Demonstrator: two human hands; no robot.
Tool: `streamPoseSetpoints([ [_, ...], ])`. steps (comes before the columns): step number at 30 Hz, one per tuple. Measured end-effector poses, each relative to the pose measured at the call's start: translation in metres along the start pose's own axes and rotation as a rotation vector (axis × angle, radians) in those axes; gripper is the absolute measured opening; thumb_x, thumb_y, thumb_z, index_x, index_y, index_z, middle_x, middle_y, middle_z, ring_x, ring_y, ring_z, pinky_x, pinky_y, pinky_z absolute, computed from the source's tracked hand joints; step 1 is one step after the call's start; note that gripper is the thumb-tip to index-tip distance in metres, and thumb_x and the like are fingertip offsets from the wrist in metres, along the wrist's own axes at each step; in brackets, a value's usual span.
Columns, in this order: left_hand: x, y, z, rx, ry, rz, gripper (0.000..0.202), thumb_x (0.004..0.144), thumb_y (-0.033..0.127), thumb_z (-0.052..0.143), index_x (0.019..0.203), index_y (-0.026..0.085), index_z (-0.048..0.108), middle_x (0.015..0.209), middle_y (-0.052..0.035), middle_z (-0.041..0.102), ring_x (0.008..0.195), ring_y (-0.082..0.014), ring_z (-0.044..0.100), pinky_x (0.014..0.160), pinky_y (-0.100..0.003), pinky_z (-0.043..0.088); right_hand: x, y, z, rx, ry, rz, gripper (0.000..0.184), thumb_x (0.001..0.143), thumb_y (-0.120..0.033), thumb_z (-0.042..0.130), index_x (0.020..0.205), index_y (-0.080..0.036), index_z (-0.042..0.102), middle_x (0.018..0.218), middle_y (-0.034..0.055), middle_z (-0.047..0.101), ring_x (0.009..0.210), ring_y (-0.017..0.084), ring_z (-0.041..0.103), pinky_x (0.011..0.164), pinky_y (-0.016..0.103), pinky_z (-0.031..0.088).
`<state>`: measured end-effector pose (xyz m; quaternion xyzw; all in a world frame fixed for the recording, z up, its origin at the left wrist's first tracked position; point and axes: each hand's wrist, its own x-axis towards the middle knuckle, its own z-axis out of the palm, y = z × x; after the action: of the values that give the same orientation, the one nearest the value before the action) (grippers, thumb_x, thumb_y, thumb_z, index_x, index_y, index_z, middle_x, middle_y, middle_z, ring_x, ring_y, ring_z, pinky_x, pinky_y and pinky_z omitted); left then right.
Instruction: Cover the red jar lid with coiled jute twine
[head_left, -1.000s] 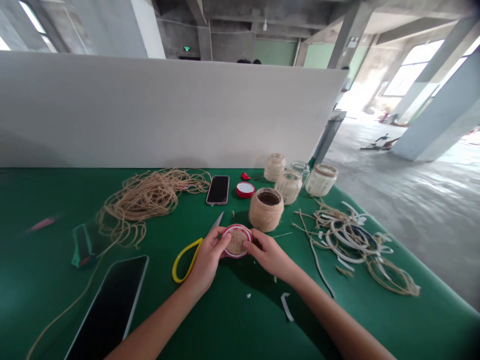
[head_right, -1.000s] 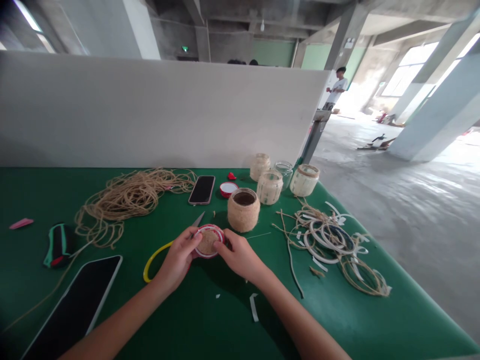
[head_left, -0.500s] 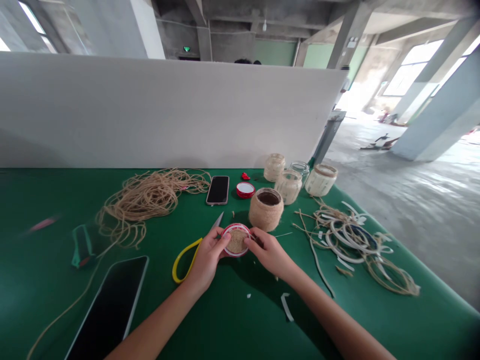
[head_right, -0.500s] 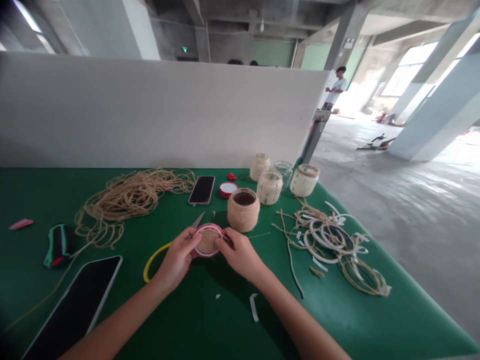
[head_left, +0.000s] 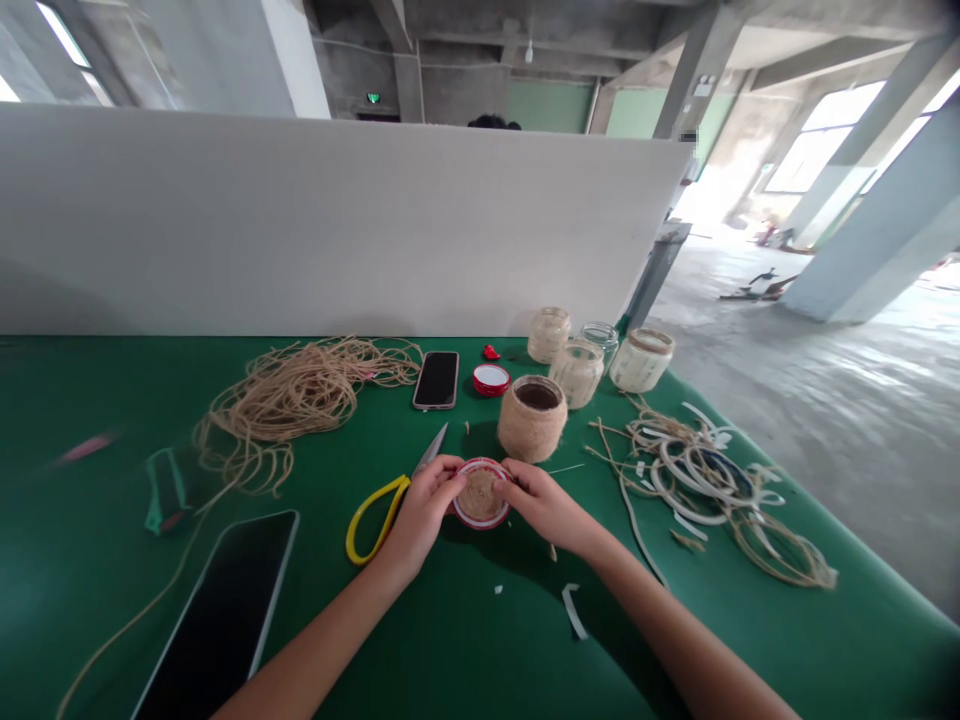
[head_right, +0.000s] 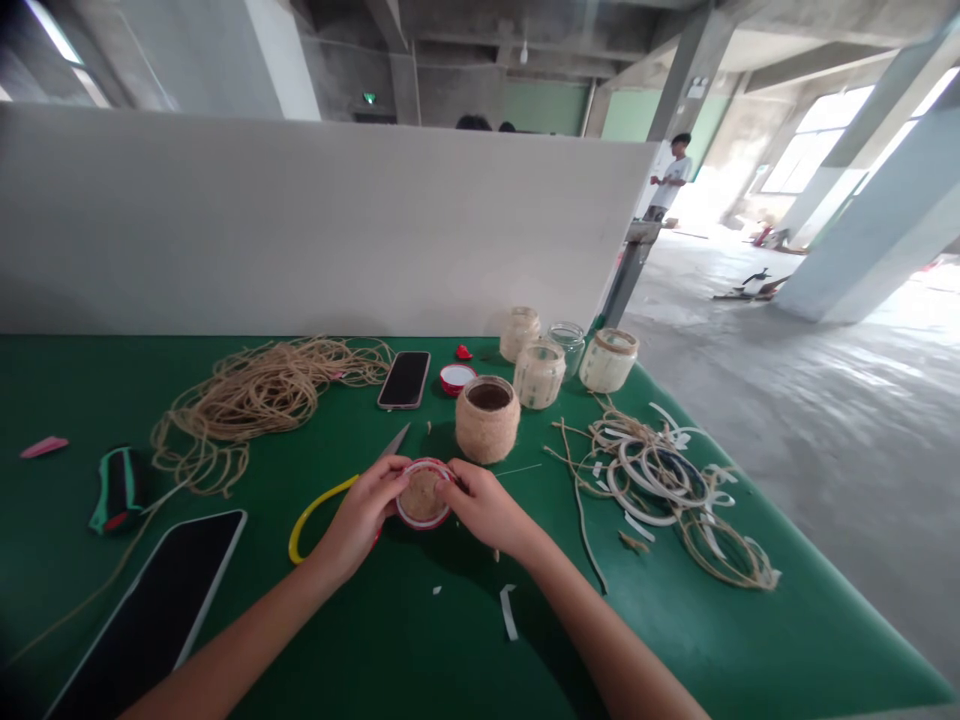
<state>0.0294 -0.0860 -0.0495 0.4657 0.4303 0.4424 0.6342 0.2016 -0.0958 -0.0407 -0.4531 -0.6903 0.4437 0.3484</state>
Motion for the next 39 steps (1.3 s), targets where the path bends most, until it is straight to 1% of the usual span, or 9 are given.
streamPoseSetpoints([
  [4, -0.0009, 0.0017, -0.0005, 0.013, -0.050, 0.016, 0.018, 0.073, 0.032, 0.060, 0.083, 0.017, 0.059, 0.075, -0.0005, 0.063, 0.071, -0.0150, 0.059, 0.065, -0.023, 0.043, -0.0016, -0.0023, -0.0001, 0.037, -0.074, 0.006, 0.025, 0.087, -0.036, 0.043, 0.071, -0.016, 0.045, 0.063, -0.0044, 0.036, 0.058, 0.009, 0.034, 0.051, 0.020, 0.031],
  [8, -0.0013, 0.0023, -0.0005, -0.012, -0.070, -0.008, 0.017, 0.073, 0.030, 0.061, 0.081, 0.016, 0.059, 0.073, 0.0000, 0.062, 0.068, -0.0136, 0.058, 0.064, -0.022, 0.043, -0.0022, -0.0025, -0.0008, 0.041, -0.102, 0.001, 0.025, 0.087, -0.037, 0.043, 0.074, -0.016, 0.047, 0.065, -0.0039, 0.038, 0.059, 0.009, 0.035, 0.053, 0.020, 0.033],
  [12, -0.0005, 0.0002, -0.0017, -0.024, -0.098, -0.014, 0.018, 0.074, 0.031, 0.060, 0.083, 0.016, 0.057, 0.072, -0.0011, 0.064, 0.067, -0.0145, 0.059, 0.064, -0.024, 0.044, -0.0016, -0.0019, -0.0025, 0.048, -0.110, -0.008, 0.025, 0.087, -0.037, 0.043, 0.075, -0.016, 0.048, 0.065, -0.0040, 0.039, 0.059, 0.009, 0.036, 0.054, 0.020, 0.032],
  [16, -0.0007, 0.0002, -0.0014, -0.024, -0.093, -0.027, 0.022, 0.073, 0.033, 0.061, 0.086, 0.016, 0.056, 0.072, -0.0017, 0.067, 0.066, -0.0153, 0.062, 0.064, -0.025, 0.045, -0.0005, -0.0016, -0.0028, 0.018, -0.058, -0.024, 0.025, 0.087, -0.036, 0.044, 0.076, -0.015, 0.051, 0.065, -0.0033, 0.043, 0.059, 0.009, 0.039, 0.054, 0.020, 0.034],
  [22, 0.0001, -0.0004, 0.0004, -0.008, -0.030, -0.008, 0.028, 0.071, 0.035, 0.064, 0.090, 0.016, 0.055, 0.070, -0.0015, 0.067, 0.065, -0.0164, 0.063, 0.062, -0.025, 0.046, 0.0003, -0.0029, 0.0000, -0.140, 0.082, -0.067, 0.022, 0.087, -0.030, 0.044, 0.095, -0.015, 0.057, 0.081, 0.0032, 0.058, 0.071, 0.014, 0.051, 0.063, 0.024, 0.039],
  [26, 0.0016, -0.0023, 0.0008, -0.054, -0.006, -0.026, 0.030, 0.070, 0.036, 0.065, 0.090, 0.017, 0.054, 0.071, -0.0011, 0.068, 0.065, -0.0166, 0.064, 0.062, -0.026, 0.047, 0.0005, -0.0035, 0.0003, -0.154, 0.093, -0.074, 0.021, 0.087, -0.029, 0.045, 0.098, -0.016, 0.057, 0.085, 0.0042, 0.060, 0.075, 0.015, 0.053, 0.066, 0.025, 0.041],
  [29, 0.0015, -0.0025, 0.0010, -0.065, -0.009, -0.020, 0.029, 0.070, 0.036, 0.065, 0.090, 0.017, 0.054, 0.070, -0.0012, 0.067, 0.064, -0.0168, 0.064, 0.061, -0.026, 0.047, 0.0004, -0.0029, 0.0006, -0.147, 0.088, -0.055, 0.020, 0.087, -0.030, 0.045, 0.094, -0.016, 0.056, 0.079, 0.0023, 0.058, 0.069, 0.013, 0.051, 0.062, 0.024, 0.040],
  [34, 0.0008, -0.0019, 0.0008, -0.076, 0.019, -0.004, 0.030, 0.070, 0.036, 0.065, 0.091, 0.018, 0.052, 0.069, 0.0001, 0.065, 0.063, -0.0158, 0.062, 0.062, -0.026, 0.046, 0.0010, -0.0005, 0.0027, -0.116, 0.087, -0.011, 0.018, 0.086, -0.032, 0.045, 0.081, -0.016, 0.053, 0.068, -0.0020, 0.050, 0.060, 0.011, 0.043, 0.056, 0.022, 0.036],
  [39, -0.0002, 0.0003, 0.0008, -0.018, -0.020, 0.005, 0.019, 0.073, 0.031, 0.061, 0.085, 0.018, 0.053, 0.072, 0.0005, 0.064, 0.067, -0.0154, 0.061, 0.064, -0.025, 0.046, 0.0012, 0.0006, 0.0026, -0.075, 0.062, 0.003, 0.020, 0.085, -0.030, 0.044, 0.071, -0.016, 0.047, 0.062, -0.0038, 0.042, 0.057, 0.009, 0.038, 0.052, 0.020, 0.032],
])
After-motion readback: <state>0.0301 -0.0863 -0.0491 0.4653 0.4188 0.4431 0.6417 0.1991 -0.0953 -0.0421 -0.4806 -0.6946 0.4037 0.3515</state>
